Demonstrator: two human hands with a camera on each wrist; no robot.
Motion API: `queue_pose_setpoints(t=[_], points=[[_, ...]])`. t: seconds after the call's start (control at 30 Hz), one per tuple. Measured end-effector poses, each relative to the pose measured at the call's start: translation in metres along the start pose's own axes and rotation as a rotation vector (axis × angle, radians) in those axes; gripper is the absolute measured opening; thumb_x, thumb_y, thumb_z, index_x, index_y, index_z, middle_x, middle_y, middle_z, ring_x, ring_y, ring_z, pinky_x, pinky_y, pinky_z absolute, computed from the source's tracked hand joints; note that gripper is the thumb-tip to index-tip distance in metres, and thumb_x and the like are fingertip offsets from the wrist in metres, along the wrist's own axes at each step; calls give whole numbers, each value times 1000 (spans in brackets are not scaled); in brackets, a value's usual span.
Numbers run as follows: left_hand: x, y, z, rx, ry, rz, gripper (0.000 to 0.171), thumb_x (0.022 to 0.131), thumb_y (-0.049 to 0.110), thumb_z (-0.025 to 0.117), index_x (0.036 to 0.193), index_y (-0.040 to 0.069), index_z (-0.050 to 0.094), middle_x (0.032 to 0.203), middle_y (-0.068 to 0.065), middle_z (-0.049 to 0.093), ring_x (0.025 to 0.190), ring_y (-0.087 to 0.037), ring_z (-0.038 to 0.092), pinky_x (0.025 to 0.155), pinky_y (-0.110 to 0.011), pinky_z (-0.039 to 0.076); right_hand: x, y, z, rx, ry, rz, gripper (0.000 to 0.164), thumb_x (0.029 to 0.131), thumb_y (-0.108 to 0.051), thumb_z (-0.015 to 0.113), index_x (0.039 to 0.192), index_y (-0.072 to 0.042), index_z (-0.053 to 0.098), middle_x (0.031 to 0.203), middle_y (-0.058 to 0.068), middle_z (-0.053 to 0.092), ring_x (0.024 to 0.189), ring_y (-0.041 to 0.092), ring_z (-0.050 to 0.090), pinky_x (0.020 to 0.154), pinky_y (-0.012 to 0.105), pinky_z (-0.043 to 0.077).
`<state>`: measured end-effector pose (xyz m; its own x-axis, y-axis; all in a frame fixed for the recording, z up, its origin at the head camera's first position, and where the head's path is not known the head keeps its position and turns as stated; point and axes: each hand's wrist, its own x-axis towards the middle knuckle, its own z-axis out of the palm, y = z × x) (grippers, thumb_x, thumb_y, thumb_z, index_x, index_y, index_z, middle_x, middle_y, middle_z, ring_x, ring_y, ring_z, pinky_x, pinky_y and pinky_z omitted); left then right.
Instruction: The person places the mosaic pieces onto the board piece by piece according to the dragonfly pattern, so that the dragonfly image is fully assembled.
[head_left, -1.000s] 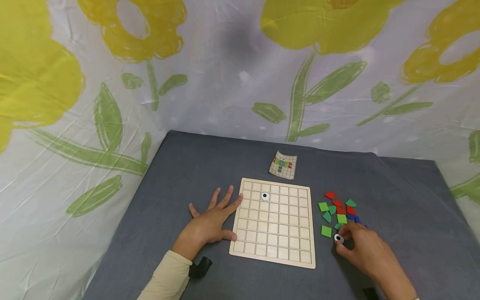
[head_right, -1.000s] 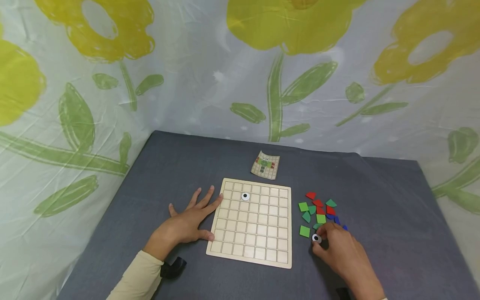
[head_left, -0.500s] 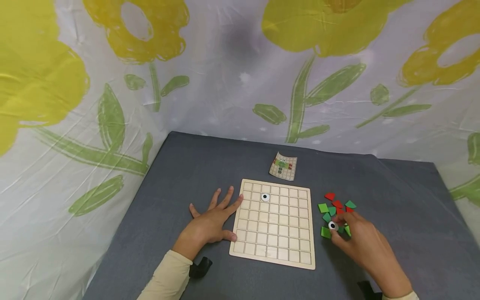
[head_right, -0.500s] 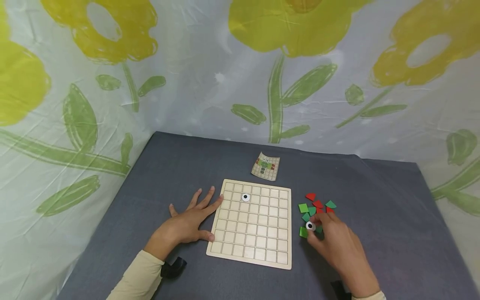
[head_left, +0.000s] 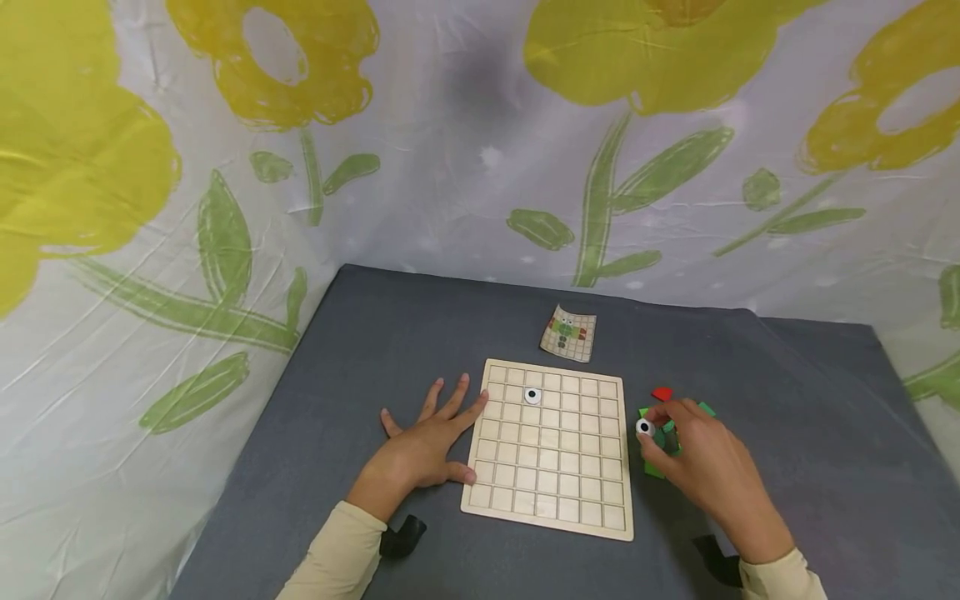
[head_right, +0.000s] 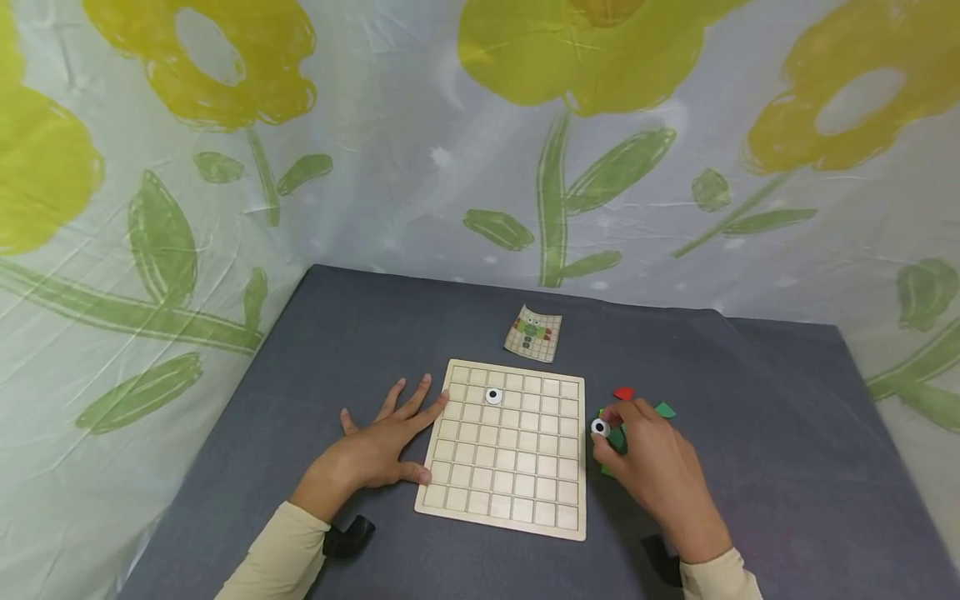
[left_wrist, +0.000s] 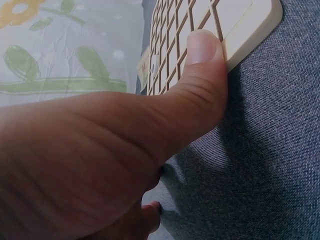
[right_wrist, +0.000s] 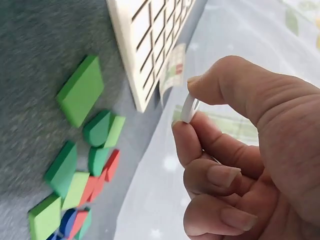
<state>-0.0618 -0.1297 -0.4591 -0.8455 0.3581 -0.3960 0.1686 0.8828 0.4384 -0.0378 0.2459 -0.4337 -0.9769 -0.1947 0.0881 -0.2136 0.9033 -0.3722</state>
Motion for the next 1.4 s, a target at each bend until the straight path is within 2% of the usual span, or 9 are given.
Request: queue_pose_setpoints(t=[0.27, 0.47, 0.83, 1.1, 1.27, 1.4], points=[[1, 1, 0, -5, 0, 9, 114, 80, 41, 89, 170, 38, 19, 179, 5, -2, 164, -32, -10, 103, -94, -9, 16, -13, 3, -9, 36, -53, 23, 91, -24, 83, 107, -10, 74, 104, 5, 68, 69, 10, 56, 54, 31, 47], [1, 2, -1, -5, -6, 5, 114, 80, 41, 89, 170, 38, 19, 179, 5, -2, 164, -32, -10, 103, -94, -9, 28, -20, 11, -10, 51, -107, 24, 91, -24, 85, 107, -9, 75, 100, 5, 69, 61, 7, 50, 47, 25, 39], [1, 2, 0, -7, 4, 4, 115, 79, 41, 89, 170, 38, 20, 178, 6, -2, 164, -31, -10, 102, -94, -9, 44, -33, 21, 11, 6, -108, 24, 91, -25, 85, 106, -11, 74, 102, 5, 70, 51, 5, 44, 44, 26, 38], [1, -1, 1, -14, 6, 5, 115, 78, 41, 89, 170, 39, 19, 178, 7, -2, 164, -31, -11, 102, -94, -9, 59, -42, 35, 35, -9, -130, 24, 89, -25, 87, 104, -11, 75, 100, 3, 70, 66, 9, 59, 48, 26, 45], [0, -1, 1, -20, 7, 5, 115, 78, 40, 90, 170, 39, 20, 178, 7, -2, 164, -31, -11, 102, -94, -10, 65, -48, 45, 35, -37, -132, 22, 90, -25, 86, 104, -12, 75, 99, 3, 69, 59, 7, 54, 46, 26, 42], [0, -1, 1, -12, 7, 2, 115, 78, 41, 90, 170, 39, 19, 178, 7, -2, 164, -31, -11, 102, -94, -9, 69, -54, 50, 29, -52, -137, 23, 90, -27, 86, 103, -12, 75, 99, 3, 69, 62, 8, 57, 49, 28, 46]])
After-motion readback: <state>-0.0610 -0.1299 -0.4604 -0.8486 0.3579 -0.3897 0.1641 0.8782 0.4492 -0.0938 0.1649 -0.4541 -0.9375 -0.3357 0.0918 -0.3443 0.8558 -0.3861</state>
